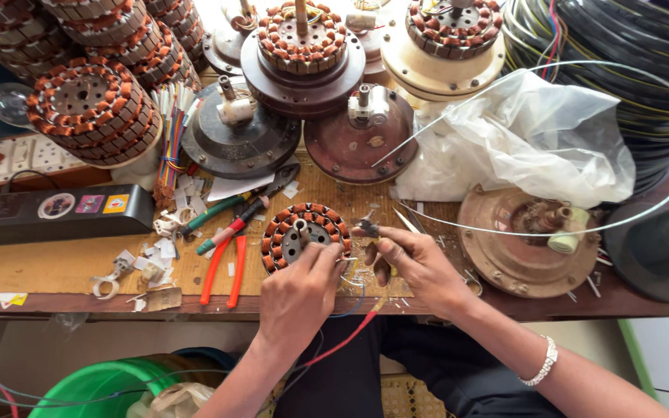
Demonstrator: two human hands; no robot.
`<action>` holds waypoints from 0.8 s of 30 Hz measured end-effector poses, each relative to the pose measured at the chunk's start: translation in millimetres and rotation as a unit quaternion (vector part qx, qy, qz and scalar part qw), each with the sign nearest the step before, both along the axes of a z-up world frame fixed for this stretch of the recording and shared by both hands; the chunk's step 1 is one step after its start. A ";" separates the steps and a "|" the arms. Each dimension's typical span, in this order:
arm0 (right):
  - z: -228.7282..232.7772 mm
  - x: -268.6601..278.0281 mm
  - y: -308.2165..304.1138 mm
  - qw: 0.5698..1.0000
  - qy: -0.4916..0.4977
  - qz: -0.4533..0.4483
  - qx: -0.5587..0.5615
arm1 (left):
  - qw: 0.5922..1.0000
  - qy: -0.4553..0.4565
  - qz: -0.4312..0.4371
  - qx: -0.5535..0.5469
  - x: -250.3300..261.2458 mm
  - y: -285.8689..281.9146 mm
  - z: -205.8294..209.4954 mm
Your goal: The person strips insulation from wires and trims wire ends on a motor stator using wire strippers and pliers. The person then twists and organizes the exposed wires by hand.
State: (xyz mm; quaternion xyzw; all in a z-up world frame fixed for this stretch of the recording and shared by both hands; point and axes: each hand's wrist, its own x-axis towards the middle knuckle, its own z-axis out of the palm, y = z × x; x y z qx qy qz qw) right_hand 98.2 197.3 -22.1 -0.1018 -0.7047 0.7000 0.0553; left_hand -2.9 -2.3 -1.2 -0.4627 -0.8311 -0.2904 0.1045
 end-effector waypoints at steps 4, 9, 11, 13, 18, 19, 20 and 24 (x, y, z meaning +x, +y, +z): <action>7.9 -14.5 7.2 0.996 -0.061 -0.051 -0.042 | 0.997 0.047 -0.052 0.028 -15.5 3.0 8.0; -23.8 -13.8 15.7 0.982 -0.070 -0.112 -0.138 | 0.993 0.073 -0.086 0.017 -24.1 2.6 -11.6; -31.6 -16.3 20.8 0.974 -0.048 -0.095 -0.200 | 0.993 0.067 -0.096 0.016 -27.0 4.9 -14.6; -31.9 -17.0 24.4 0.976 -0.023 -0.077 -0.202 | 0.996 0.018 -0.083 0.039 -24.3 6.9 -13.9; -20.4 -28.4 27.6 0.990 -0.065 -0.016 -0.121 | 0.998 -0.001 -0.014 0.063 -13.8 23.1 -11.4; -18.7 -29.0 27.4 0.991 -0.073 -0.010 -0.109 | 0.998 -0.005 0.001 0.060 -12.1 25.6 -11.7; -17.6 -29.6 27.4 0.991 -0.075 -0.003 -0.108 | 0.998 -0.008 0.015 0.055 -11.3 27.0 -11.8; -13.2 -29.7 32.6 0.992 -0.097 0.022 -0.078 | 0.998 -0.002 0.034 0.057 -10.2 30.5 -12.8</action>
